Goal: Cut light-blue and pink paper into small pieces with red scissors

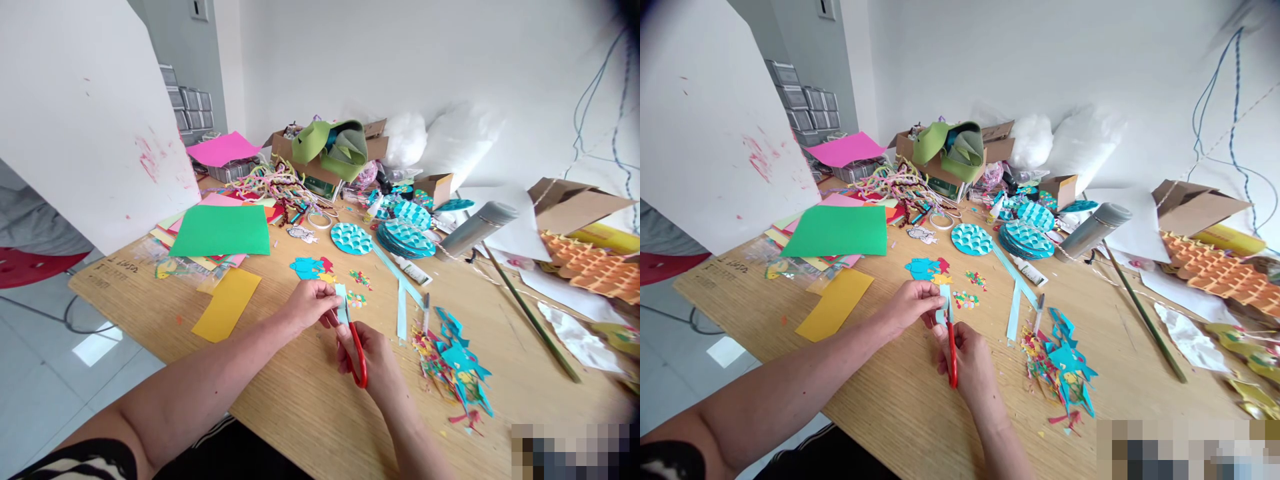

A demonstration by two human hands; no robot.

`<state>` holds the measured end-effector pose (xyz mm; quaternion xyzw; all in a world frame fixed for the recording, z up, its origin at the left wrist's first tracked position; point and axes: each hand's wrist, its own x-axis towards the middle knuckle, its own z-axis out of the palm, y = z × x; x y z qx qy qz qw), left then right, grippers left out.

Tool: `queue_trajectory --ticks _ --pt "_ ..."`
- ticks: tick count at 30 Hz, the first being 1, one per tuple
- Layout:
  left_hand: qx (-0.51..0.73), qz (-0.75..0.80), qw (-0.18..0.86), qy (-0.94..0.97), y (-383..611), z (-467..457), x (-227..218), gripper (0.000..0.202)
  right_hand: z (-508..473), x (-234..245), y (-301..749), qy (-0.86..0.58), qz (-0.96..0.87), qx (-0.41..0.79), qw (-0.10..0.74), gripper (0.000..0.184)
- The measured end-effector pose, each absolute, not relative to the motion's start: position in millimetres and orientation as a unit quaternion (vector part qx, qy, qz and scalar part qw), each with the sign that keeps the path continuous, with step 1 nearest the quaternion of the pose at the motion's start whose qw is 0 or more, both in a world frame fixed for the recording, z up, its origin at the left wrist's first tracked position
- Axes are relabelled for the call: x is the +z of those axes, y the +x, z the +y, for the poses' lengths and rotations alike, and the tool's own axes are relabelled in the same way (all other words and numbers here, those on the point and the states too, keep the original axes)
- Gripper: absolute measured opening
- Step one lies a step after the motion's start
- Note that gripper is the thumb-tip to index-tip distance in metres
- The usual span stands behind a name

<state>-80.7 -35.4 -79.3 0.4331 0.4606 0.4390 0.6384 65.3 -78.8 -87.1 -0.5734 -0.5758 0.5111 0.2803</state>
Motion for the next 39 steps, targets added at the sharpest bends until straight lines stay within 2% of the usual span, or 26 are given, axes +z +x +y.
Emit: queue_trajectory --ticks 24,39 --pt "0.445 0.430 0.633 0.466 -82.8 -32.8 -83.3 0.014 -79.8 -89.2 66.2 -0.566 -0.568 0.518 0.298 0.050" --pt "0.438 0.427 0.640 0.465 -82.5 -34.0 -83.8 0.014 -80.5 -83.9 67.2 -0.578 -0.576 0.506 0.280 0.046"
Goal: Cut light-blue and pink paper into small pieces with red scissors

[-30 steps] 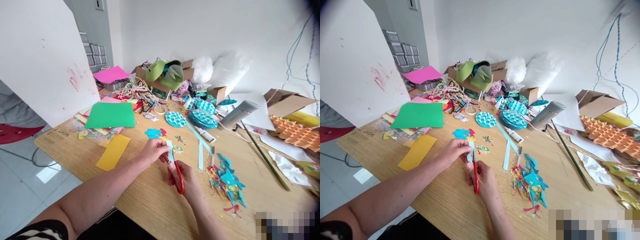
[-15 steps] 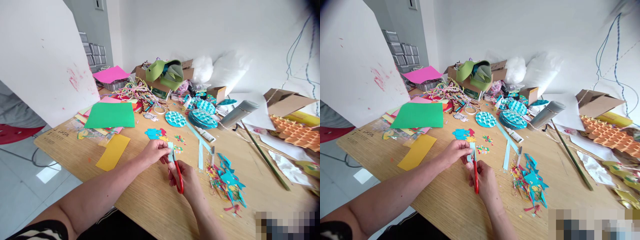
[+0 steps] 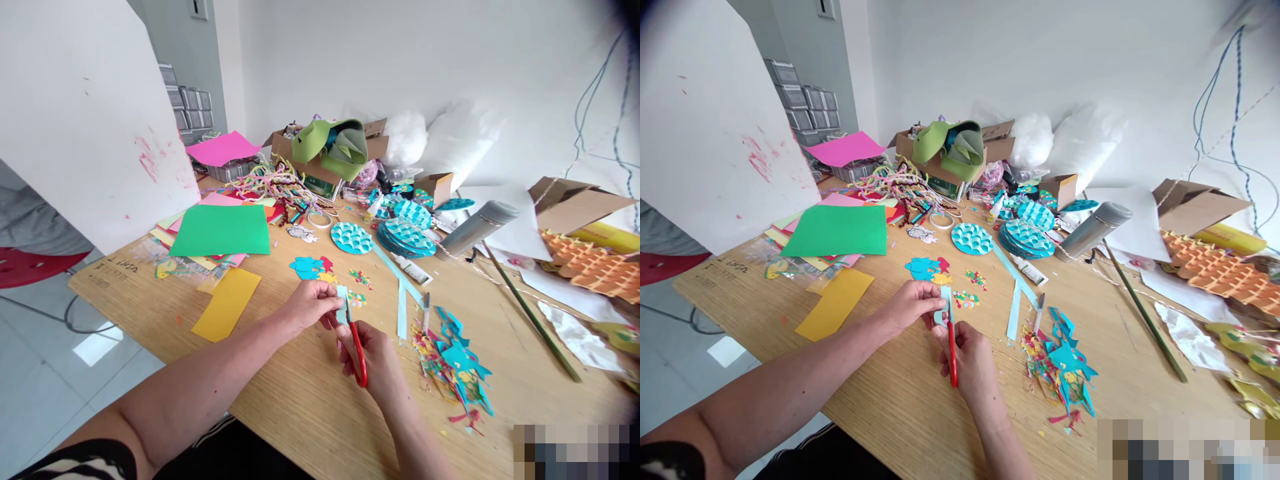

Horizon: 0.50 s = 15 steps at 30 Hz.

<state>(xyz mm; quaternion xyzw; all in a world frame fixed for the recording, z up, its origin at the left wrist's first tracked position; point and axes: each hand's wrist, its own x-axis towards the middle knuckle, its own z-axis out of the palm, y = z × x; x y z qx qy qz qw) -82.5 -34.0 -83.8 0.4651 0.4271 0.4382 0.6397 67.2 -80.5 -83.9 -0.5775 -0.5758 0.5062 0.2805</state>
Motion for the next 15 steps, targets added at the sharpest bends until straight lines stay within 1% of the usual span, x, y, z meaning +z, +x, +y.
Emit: queue_trajectory --ticks 15 --pt "0.434 0.437 0.658 0.434 -82.5 -33.1 -82.2 0.015 -81.2 -81.8 64.4 -0.610 -0.551 0.496 0.279 0.047"
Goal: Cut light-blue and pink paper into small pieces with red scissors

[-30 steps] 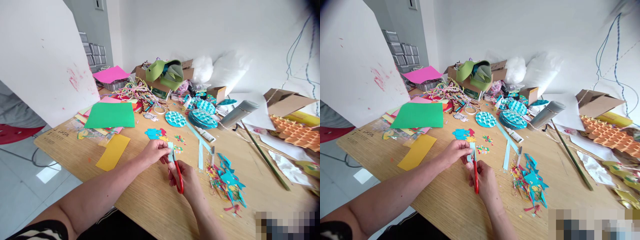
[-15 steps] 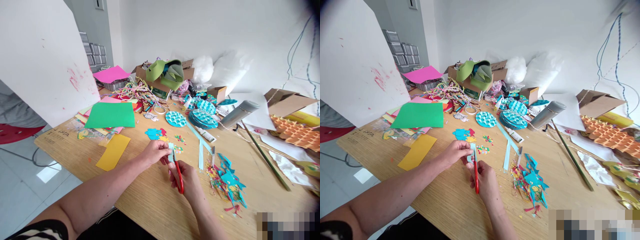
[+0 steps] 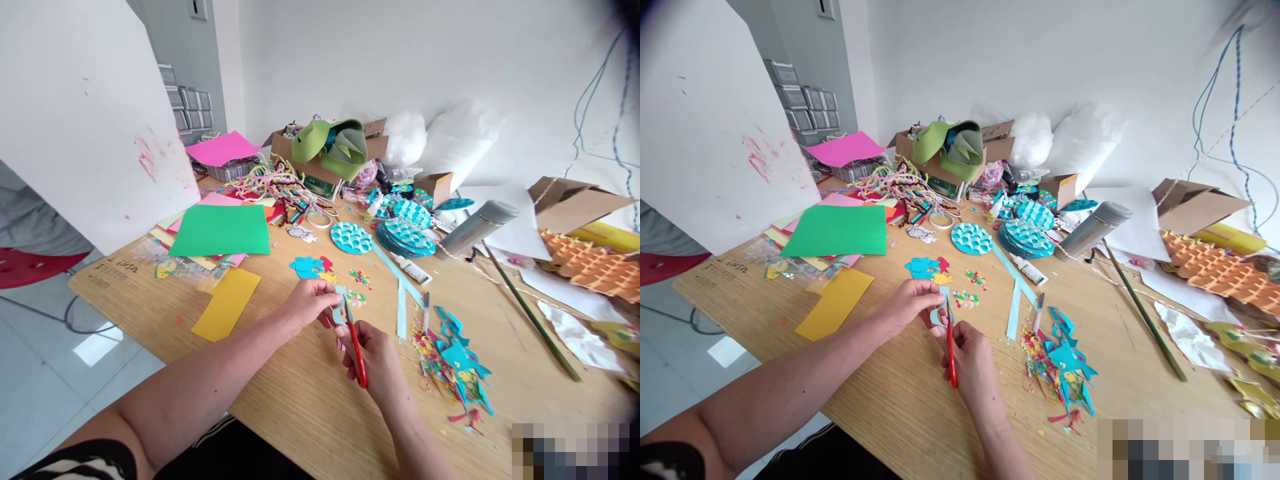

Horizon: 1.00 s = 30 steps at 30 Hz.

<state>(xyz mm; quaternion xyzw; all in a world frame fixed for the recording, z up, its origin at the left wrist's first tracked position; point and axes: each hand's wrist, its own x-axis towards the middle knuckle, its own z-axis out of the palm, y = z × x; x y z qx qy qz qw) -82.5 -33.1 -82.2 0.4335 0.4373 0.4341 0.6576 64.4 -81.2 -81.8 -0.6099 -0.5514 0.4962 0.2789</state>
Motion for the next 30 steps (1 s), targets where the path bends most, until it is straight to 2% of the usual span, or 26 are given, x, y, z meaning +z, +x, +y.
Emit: queue_trajectory --ticks 30 --pt "0.421 0.425 0.671 0.439 -81.1 -34.6 -84.5 0.017 -80.7 -81.3 64.3 -0.601 -0.563 0.499 0.271 0.049"
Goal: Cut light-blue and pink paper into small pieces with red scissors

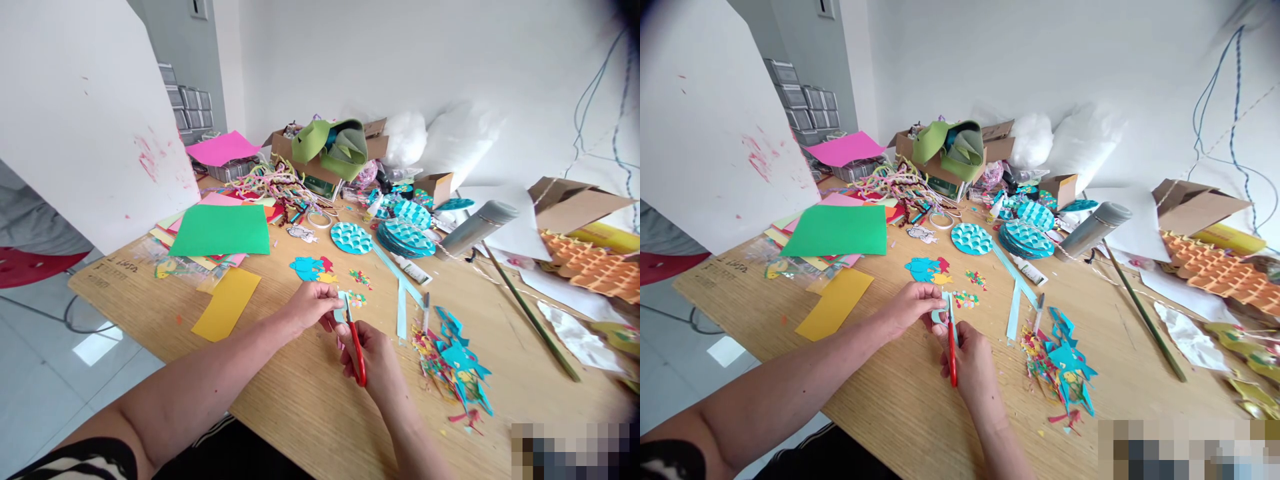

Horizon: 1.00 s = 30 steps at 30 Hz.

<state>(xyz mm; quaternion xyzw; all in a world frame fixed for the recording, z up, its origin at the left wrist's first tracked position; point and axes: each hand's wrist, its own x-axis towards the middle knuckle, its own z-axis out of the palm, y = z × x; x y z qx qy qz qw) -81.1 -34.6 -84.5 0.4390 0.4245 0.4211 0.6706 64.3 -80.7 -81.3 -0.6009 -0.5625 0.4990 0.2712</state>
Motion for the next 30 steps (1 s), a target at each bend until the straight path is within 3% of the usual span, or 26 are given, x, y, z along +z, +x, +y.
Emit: queue_trajectory --ticks 19,30 --pt "0.404 0.426 0.683 0.434 -81.0 -35.7 -81.7 0.021 -79.6 -80.3 66.2 -0.604 -0.560 0.498 0.271 0.048" --pt "0.394 0.427 0.690 0.432 -82.9 -35.4 -78.7 0.014 -76.4 -79.6 67.3 -0.632 -0.533 0.492 0.272 0.046"
